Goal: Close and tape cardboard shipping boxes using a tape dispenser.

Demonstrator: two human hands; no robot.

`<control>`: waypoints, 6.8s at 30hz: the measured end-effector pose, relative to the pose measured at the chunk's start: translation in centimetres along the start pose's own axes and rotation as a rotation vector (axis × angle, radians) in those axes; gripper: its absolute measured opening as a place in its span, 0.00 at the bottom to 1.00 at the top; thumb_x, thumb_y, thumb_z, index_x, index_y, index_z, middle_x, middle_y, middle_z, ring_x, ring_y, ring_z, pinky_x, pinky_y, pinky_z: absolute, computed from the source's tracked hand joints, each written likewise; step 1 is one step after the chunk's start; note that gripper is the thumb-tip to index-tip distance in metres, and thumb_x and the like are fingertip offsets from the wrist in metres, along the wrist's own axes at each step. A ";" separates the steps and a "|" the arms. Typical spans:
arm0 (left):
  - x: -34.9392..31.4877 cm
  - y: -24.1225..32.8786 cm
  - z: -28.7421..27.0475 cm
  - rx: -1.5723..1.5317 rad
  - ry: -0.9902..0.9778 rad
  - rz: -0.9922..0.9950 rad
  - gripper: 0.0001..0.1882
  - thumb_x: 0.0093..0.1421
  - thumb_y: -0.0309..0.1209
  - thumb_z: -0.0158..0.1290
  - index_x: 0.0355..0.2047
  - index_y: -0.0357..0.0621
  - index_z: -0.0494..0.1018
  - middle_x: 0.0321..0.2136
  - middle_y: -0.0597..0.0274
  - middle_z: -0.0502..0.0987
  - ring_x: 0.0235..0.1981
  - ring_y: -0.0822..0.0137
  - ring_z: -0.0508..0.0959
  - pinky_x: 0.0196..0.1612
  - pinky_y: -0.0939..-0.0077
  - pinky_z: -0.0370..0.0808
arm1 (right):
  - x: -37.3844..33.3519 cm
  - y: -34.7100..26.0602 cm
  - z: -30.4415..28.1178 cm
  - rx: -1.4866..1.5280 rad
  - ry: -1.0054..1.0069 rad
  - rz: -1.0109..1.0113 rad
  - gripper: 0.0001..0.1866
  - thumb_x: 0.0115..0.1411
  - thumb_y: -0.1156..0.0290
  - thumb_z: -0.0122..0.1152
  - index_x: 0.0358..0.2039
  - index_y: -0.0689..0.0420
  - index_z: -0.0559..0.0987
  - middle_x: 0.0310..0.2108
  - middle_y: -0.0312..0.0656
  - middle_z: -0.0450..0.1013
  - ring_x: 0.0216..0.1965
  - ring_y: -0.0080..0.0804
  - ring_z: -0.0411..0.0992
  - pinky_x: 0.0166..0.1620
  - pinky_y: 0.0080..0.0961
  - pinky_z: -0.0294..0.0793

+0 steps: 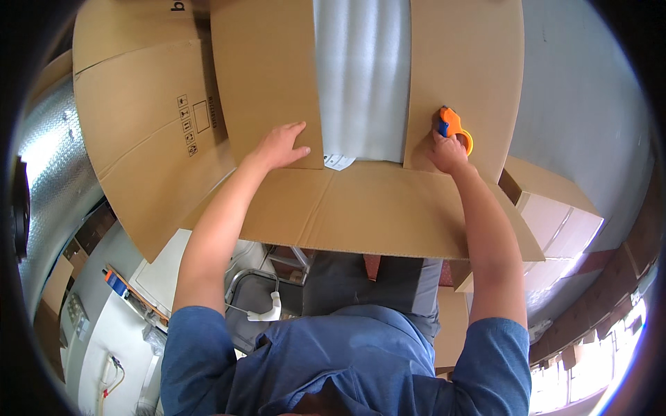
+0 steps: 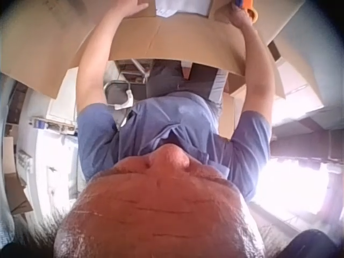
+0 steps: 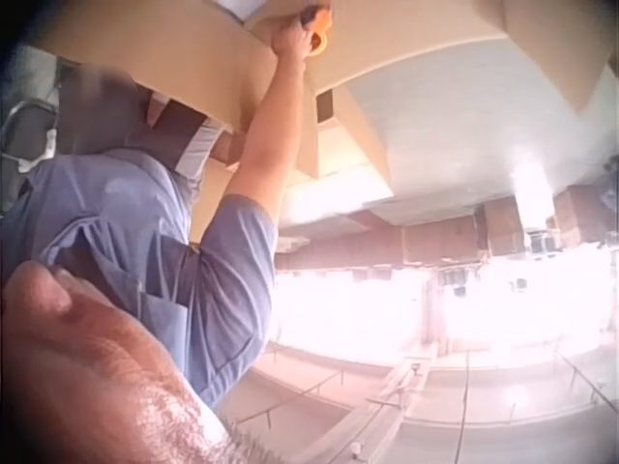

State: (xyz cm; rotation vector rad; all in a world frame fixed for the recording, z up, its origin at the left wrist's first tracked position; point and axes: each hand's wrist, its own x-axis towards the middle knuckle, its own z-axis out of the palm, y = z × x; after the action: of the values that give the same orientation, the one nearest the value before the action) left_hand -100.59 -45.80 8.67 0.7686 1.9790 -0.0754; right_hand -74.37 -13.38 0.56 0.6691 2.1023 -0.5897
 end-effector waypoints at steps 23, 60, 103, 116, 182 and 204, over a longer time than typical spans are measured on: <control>10.3 9.5 0.2 0.230 0.259 0.449 0.38 0.59 0.35 0.57 0.68 0.52 0.56 0.70 0.69 0.53 0.72 0.60 0.46 0.72 0.55 0.49 | -6.1 16.9 -10.7 0.217 0.835 0.322 0.30 0.60 0.51 0.63 0.59 0.53 0.73 0.49 0.58 0.70 0.50 0.51 0.72 0.52 0.41 0.71; 18.4 13.9 1.1 0.284 0.742 0.244 0.33 0.68 0.45 0.45 0.68 0.41 0.55 0.71 0.52 0.49 0.71 0.51 0.48 0.71 0.50 0.46 | 11.4 19.9 -4.9 0.681 0.882 0.354 0.30 0.70 0.43 0.30 0.47 0.53 0.73 0.42 0.58 0.72 0.48 0.59 0.69 0.50 0.48 0.68; 16.9 -13.4 -0.3 0.100 0.929 -0.438 0.44 0.68 0.57 0.34 0.70 0.33 0.42 0.70 0.35 0.38 0.72 0.43 0.37 0.71 0.46 0.36 | 16.8 21.1 -9.5 0.465 1.057 0.289 0.26 0.69 0.43 0.35 0.50 0.48 0.73 0.47 0.44 0.73 0.50 0.42 0.71 0.52 0.35 0.66; 17.8 -22.8 -5.5 -0.984 1.098 -0.761 0.36 0.68 0.53 0.43 0.53 0.23 0.68 0.52 0.46 0.75 0.52 0.55 0.76 0.55 0.65 0.72 | 16.4 21.3 -10.5 0.576 0.937 0.320 0.33 0.70 0.43 0.34 0.64 0.54 0.65 0.57 0.48 0.70 0.59 0.41 0.66 0.62 0.29 0.60; 9.4 -18.6 2.2 -1.372 1.271 -0.443 0.07 0.57 0.27 0.59 0.29 0.33 0.79 0.24 0.61 0.79 0.24 0.72 0.75 0.30 0.76 0.73 | 10.3 -23.2 -10.7 0.420 0.013 -0.479 0.25 0.47 0.54 0.75 0.31 0.64 0.78 0.23 0.41 0.73 0.25 0.27 0.71 0.29 0.27 0.73; 14.4 -26.9 6.1 -1.769 0.629 -0.548 0.17 0.60 0.29 0.59 0.47 0.30 0.75 0.38 0.52 0.81 0.36 0.62 0.81 0.37 0.69 0.80 | 12.0 -27.5 -9.9 0.256 0.088 -0.470 0.24 0.46 0.56 0.74 0.29 0.66 0.78 0.20 0.45 0.73 0.22 0.29 0.71 0.28 0.29 0.73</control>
State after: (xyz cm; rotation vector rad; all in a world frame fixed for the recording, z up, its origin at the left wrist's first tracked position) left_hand -115.19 -62.46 -13.15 -0.9882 1.8222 1.5088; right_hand -103.75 -24.85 0.79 0.3367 2.3014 -1.1209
